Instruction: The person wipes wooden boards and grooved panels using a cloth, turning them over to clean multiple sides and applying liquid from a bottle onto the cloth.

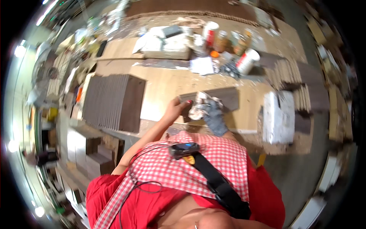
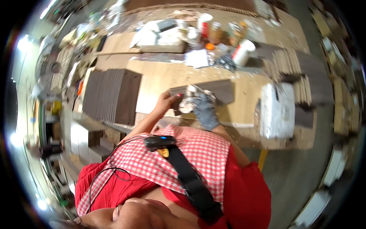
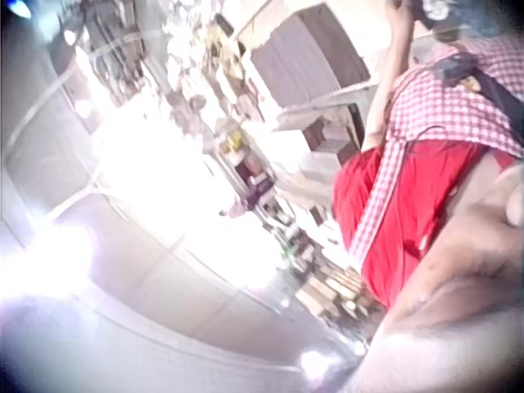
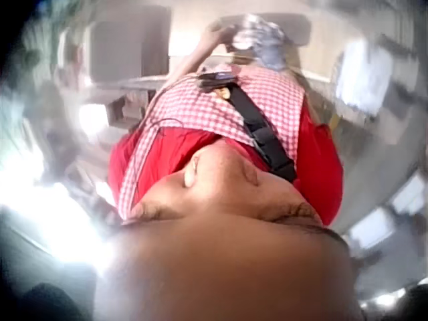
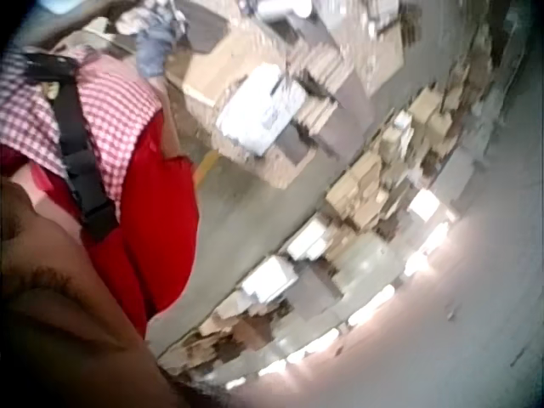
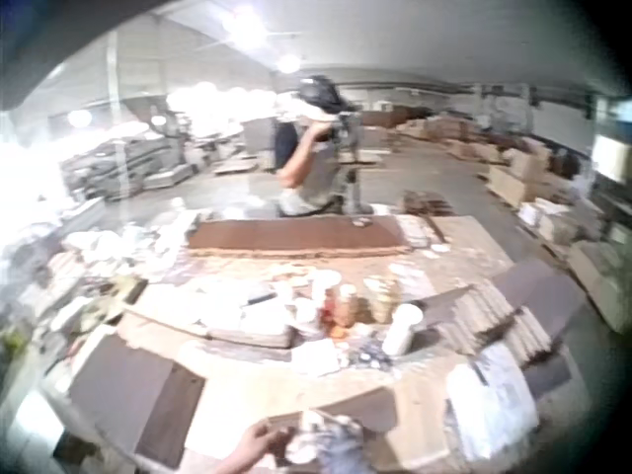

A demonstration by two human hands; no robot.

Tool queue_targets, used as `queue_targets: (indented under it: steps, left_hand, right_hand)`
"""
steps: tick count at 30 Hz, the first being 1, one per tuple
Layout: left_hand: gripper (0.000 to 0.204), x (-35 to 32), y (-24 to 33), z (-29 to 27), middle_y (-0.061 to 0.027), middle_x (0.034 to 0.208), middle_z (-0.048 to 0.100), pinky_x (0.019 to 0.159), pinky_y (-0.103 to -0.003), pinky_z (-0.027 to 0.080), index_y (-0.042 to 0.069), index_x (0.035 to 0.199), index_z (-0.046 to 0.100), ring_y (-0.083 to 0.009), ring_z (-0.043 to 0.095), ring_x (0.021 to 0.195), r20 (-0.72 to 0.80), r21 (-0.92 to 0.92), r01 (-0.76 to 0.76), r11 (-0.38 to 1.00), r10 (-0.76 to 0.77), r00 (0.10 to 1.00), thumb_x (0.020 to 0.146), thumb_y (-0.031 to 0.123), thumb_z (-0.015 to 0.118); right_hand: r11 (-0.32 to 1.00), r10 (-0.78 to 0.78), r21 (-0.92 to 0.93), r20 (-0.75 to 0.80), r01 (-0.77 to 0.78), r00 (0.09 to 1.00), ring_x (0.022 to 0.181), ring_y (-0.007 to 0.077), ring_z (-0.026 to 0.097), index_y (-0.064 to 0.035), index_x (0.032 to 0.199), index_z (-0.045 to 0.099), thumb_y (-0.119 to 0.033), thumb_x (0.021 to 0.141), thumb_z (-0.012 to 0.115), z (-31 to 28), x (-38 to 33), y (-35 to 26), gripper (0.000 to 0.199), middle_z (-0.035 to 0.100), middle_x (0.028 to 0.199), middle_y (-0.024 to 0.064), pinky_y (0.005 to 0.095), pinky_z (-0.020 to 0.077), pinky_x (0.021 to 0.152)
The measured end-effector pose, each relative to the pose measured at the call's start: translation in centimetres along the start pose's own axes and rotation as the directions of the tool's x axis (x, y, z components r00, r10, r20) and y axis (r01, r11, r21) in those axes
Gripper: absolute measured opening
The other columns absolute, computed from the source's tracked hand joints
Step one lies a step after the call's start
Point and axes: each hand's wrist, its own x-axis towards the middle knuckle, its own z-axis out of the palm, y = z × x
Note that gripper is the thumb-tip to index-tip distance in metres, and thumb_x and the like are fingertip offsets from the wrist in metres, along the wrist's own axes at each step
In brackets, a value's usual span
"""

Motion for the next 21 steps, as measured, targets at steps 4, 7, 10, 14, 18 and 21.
queue_targets:
  steps: [4, 7, 10, 14, 18, 21]
  left_hand:
    - [0.029, 0.5, -4.1, -1.2, -0.0002, 0.067, 0.057, 0.049, -0.023, 0.041, 0.003, 0.096, 0.06, -0.0089, 0.051, 0.055, -0.048, -0.014, 0.106, 0.994, -0.107, 0.993, 0.089, 0.032, 0.059]
    - [0.036, 0.0, -6.4, -0.8, -0.0011, 0.068, 0.057, 0.05, -0.025, 0.043, 0.003, 0.097, 0.061, -0.0107, 0.052, 0.055, -0.1, -0.204, 0.09, 0.975, -0.113, 0.989, 0.092, 0.038, 0.053]
    - [0.042, -1.5, -3.3, 0.6, -0.003, 0.071, 0.058, 0.053, -0.028, 0.046, 0.003, 0.098, 0.061, -0.0133, 0.054, 0.058, -0.091, -0.377, 0.132, 0.917, -0.179, 0.98, 0.091, 0.044, 0.051]
    - [0.043, -0.8, -2.1, 1.2, -0.0074, 0.091, 0.062, 0.067, -0.034, 0.053, 0.001, 0.111, 0.055, -0.0177, 0.062, 0.077, 0.136, -0.322, 0.239, 0.916, -0.205, 0.969, 0.093, 0.04, 0.049]
    - [0.033, -0.2, -3.1, 1.5, 0.0028, 0.06, 0.048, 0.044, -0.023, 0.031, 0.009, 0.077, 0.061, -0.0067, 0.04, 0.05, -0.091, -0.048, -0.132, 0.99, 0.127, 0.988, 0.09, 0.038, 0.052]
    - [0.027, -2.6, 0.8, 0.7, 0.0058, 0.062, 0.049, 0.045, -0.022, 0.029, 0.01, 0.082, 0.061, -0.005, 0.04, 0.052, -0.216, 0.015, -0.151, 0.988, 0.15, 0.965, 0.092, 0.033, 0.051]
  right_hand:
    - [0.847, 0.308, 0.475, -0.068, -0.24, 0.949, 0.098, 0.0247, 0.055, -0.0079, 0.107, 0.063, -0.007, 0.075, 0.065, -0.3, -2.4, 7.9, 0.033, 0.055, 0.106, 0.0104, 0.034, 0.0441, 0.086]
    - [0.932, 0.329, -0.099, -0.174, -0.349, 0.928, 0.089, 0.0213, 0.059, -0.0021, 0.1, 0.061, -0.005, 0.076, 0.065, -3.2, -3.3, 14.2, 0.024, 0.058, 0.101, 0.0105, 0.0311, 0.0471, 0.081]
    - [0.889, 0.445, -0.015, -0.207, -0.458, 0.871, 0.084, 0.0196, 0.06, -0.0015, 0.094, 0.062, 0.002, 0.078, 0.059, -4.0, -3.5, 17.1, 0.017, 0.058, 0.088, 0.0081, 0.0318, 0.0485, 0.079]
    - [0.917, 0.25, 0.341, -0.081, -0.209, 0.965, 0.08, 0.0118, 0.059, -0.0042, 0.1, 0.051, 0.002, 0.082, 0.055, -1.4, -4.0, 15.8, 0.02, 0.057, 0.088, 0.0044, 0.0243, 0.0523, 0.071]
    - [0.992, -0.062, 0.111, -0.042, 0.066, 0.997, 0.093, 0.0297, 0.052, -0.013, 0.094, 0.067, -0.008, 0.074, 0.059, -0.3, -1.8, 1.6, 0.022, 0.056, 0.098, 0.0103, 0.0404, 0.0428, 0.085]
    - [0.991, -0.053, 0.118, -0.081, 0.062, 0.995, 0.102, 0.0295, 0.05, -0.0101, 0.104, 0.062, -0.001, 0.07, 0.062, -0.3, -0.7, 0.9, 0.035, 0.052, 0.105, 0.0131, 0.0382, 0.041, 0.092]
